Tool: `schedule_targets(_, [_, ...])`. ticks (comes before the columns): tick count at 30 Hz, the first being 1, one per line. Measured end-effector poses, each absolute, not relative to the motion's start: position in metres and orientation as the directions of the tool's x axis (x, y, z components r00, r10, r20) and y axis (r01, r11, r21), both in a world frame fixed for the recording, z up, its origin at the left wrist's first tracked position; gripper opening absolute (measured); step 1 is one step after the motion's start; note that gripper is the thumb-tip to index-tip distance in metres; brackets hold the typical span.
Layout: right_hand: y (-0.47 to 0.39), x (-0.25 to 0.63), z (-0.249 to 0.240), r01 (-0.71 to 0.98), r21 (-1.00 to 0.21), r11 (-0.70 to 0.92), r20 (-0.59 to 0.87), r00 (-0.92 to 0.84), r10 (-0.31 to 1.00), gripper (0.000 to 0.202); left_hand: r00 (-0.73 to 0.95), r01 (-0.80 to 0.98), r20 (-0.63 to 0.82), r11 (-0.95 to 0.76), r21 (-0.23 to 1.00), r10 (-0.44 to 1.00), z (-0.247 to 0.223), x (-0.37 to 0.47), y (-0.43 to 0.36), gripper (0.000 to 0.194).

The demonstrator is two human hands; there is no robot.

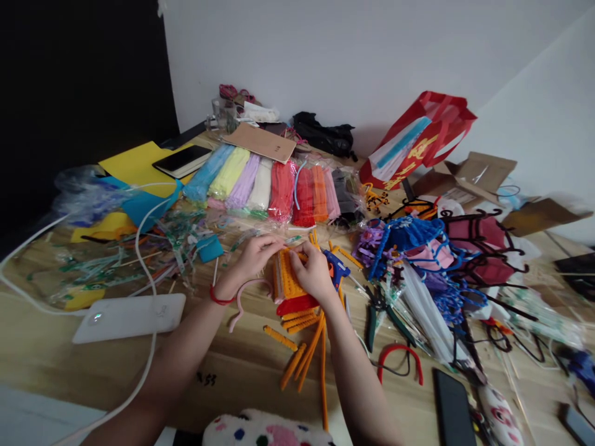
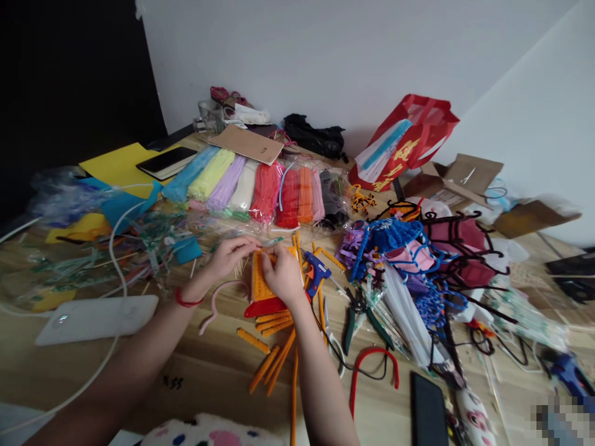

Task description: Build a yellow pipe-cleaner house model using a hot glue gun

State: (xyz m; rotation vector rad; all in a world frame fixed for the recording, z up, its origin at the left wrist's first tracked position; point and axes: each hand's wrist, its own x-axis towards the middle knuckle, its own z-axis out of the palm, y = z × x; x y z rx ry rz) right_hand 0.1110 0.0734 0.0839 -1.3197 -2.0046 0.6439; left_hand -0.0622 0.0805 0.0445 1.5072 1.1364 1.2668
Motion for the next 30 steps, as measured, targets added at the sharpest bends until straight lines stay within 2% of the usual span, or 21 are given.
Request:
schedule_targets(3, [0.075,0.112,0.084,0.593,-0.722,0.356,0.227,-0.283,0.932,0.014,0.102,-0.05,0.13,-0.125,0.991,0.986,0.044,-0.067,0.081,0.041])
schedule_targets(5, [0.076,0.112,0.084,0.578,-0.739,0.347,0.219,-0.281,0.934,0.013,0.072,-0.065,0.162,-0.157,0.985,0.984,0.045,-0.069,0.082,0.043])
schedule_targets(9, [0.077,0.113,0.084,0.557,-0.761,0.333,0.211,-0.272,0.939,0.012,0.026,0.148,0.301,-0.301,0.942,0.953,0.052,-0.073,0.084,0.031])
schedule_targets(12, [0.078,0.113,0.085,0.538,-0.781,0.317,0.202,-0.262,0.944,0.012,0.141,0.307,0.357,-0.384,0.871,0.923,0.058,-0.073,0.084,0.025])
schedule_targets(17, [0.08,0.114,0.084,0.47,-0.831,0.299,0.216,-0.222,0.951,0.014,0.27,0.448,0.461,-0.534,0.717,0.845,0.071,-0.067,0.081,0.022])
schedule_targets(22, [0.079,0.122,0.082,0.437,-0.87,0.23,0.181,-0.15,0.972,0.021,0.385,0.55,0.406,-0.559,0.62,0.829,0.09,-0.056,0.076,0.035])
schedule_targets(30, [0.068,0.137,0.086,0.3,-0.943,0.14,0.097,-0.154,0.983,0.028,0.466,0.609,0.354,-0.584,0.536,0.811,0.101,-0.045,0.076,0.041])
